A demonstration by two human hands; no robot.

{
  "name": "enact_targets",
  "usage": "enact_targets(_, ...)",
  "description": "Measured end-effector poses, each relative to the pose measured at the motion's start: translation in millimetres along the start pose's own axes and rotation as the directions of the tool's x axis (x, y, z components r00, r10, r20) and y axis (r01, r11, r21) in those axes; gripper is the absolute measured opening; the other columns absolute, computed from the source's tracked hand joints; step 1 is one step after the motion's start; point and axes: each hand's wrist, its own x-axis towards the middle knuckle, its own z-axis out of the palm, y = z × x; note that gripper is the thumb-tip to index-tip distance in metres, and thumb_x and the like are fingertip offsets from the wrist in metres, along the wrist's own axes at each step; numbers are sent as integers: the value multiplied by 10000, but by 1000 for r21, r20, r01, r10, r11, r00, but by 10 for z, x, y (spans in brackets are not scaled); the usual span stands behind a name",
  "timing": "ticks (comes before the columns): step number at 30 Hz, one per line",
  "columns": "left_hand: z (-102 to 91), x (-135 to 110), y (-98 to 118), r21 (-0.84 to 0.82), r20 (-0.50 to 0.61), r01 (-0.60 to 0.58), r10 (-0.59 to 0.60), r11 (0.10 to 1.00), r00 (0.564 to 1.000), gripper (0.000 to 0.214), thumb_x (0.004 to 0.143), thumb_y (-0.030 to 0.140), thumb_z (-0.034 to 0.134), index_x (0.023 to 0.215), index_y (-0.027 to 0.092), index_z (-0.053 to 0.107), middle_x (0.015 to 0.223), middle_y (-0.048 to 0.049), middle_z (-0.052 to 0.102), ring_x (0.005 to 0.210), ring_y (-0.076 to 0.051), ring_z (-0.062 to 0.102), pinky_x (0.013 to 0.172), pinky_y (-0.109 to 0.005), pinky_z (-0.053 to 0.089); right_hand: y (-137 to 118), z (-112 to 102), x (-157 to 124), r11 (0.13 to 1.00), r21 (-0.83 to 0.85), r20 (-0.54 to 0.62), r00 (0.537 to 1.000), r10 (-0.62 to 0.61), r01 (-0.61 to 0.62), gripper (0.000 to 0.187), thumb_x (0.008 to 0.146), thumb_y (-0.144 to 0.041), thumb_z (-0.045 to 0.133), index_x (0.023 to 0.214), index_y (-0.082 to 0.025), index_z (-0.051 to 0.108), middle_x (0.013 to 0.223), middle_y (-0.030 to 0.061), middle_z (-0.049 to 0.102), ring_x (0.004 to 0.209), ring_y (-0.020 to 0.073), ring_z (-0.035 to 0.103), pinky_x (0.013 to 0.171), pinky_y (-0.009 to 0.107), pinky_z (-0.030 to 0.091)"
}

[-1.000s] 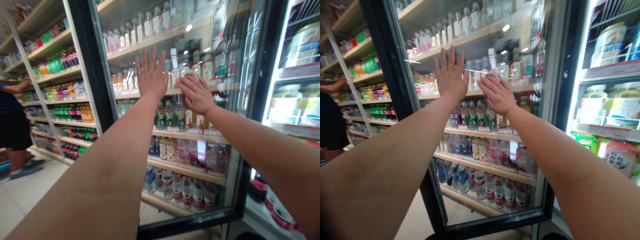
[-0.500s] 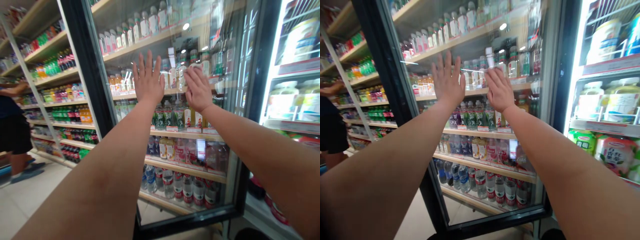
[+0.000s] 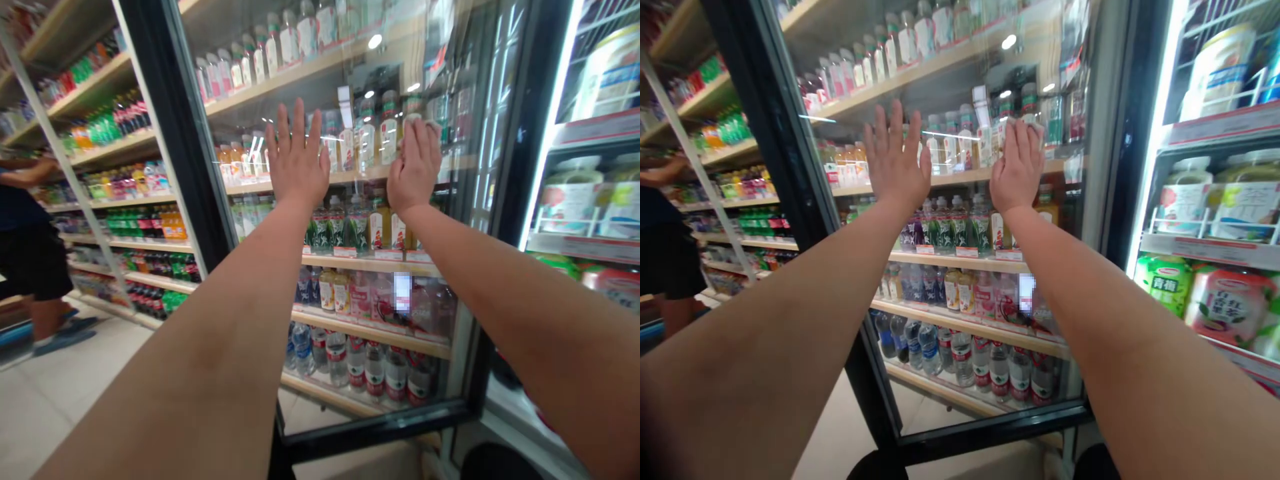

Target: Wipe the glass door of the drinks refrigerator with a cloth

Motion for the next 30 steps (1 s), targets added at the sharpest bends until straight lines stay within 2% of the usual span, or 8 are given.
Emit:
enact_targets(6, -8, -15, 2, -20, -16, -16, 15, 1000, 1000, 933, 844, 798, 155, 1692, 410, 173, 1636, 334, -11, 1422, -12, -439, 1270, -350, -295, -317, -210, 46, 984, -159, 305, 952, -29, 81, 629, 1016, -346, 332, 1622, -209, 429, 1689, 18, 346, 1606, 314, 245, 1330, 621, 201)
enact_targets(10, -12, -22, 4, -43, -32, -23, 22, 999, 999, 904, 865, 754, 193, 1696, 399, 173, 1630, 326, -58, 1466, -46, -397, 1258, -351, -313, -531, -310, 67, 958, -7, 507, 827, -243, 286, 638, 992, -353, 399, 1624, -264, 424, 1690, -26, 344, 1609, 273, 247, 1332, 573, 211)
enact_targets(15, -21, -13, -15, -20, -51, -39, 38, 999, 998, 842, 882, 740, 239, 1673, 453, 230, 1619, 351, -29, 1476, -28, -363, 1285, -321, -257, -567, -329, 43, 893, 123, 572, 704, -420, 433, 661, 952, -343, 442, 1607, -260, 451, 1672, -39, 381, 1594, 247, 283, 1338, 513, 213)
enact_targets(19, 12, 4, -42, 42, -84, -40, 43, 998, 996, 803, 922, 669, 210, 1677, 397, 252, 1622, 334, -70, 1507, -36, -313, 1300, -312, -232, -574, -343, 27, 952, -40, 535, 811, -237, 305, 659, 938, -246, 416, 1595, -264, 469, 1671, -29, 381, 1594, 238, 291, 1325, 539, 243)
enact_targets(22, 58, 11, -52, 19, -105, -58, 60, 998, 993, 842, 924, 682, 215, 1687, 327, 234, 1649, 301, -78, 1519, -77, -325, 1292, -353, -278, -522, -317, 37, 976, -211, 377, 925, 34, 50, 678, 922, -200, 384, 1595, -210, 471, 1678, 14, 371, 1603, 273, 263, 1325, 577, 224)
enact_targets(24, 83, 15, -54, 10, -108, -60, 61, 998, 992, 861, 919, 710, 222, 1686, 319, 219, 1657, 294, -75, 1507, -72, -354, 1271, -348, -310, -467, -293, 48, 960, -268, 267, 951, 157, -83, 694, 900, -181, 374, 1585, -156, 483, 1678, 45, 370, 1607, 291, 246, 1335, 569, 208)
enact_targets(27, 96, 20, -51, 18, -110, -53, 55, 998, 992, 859, 915, 741, 205, 1677, 343, 217, 1650, 312, -69, 1452, -9, -409, 1254, -303, -320, -417, -286, 49, 964, -248, 250, 954, 164, -100, 694, 901, -191, 378, 1584, -145, 484, 1681, 50, 364, 1614, 293, 227, 1346, 554, 193)
enact_targets(30, 80, 18, -37, 12, -105, -53, 54, 999, 993, 858, 911, 742, 221, 1676, 353, 215, 1647, 314, -61, 1408, 31, -434, 1250, -282, -319, -441, -323, 12, 991, -116, 390, 921, -14, 64, 675, 931, -230, 404, 1604, -216, 455, 1686, 19, 354, 1618, 290, 218, 1337, 585, 197)
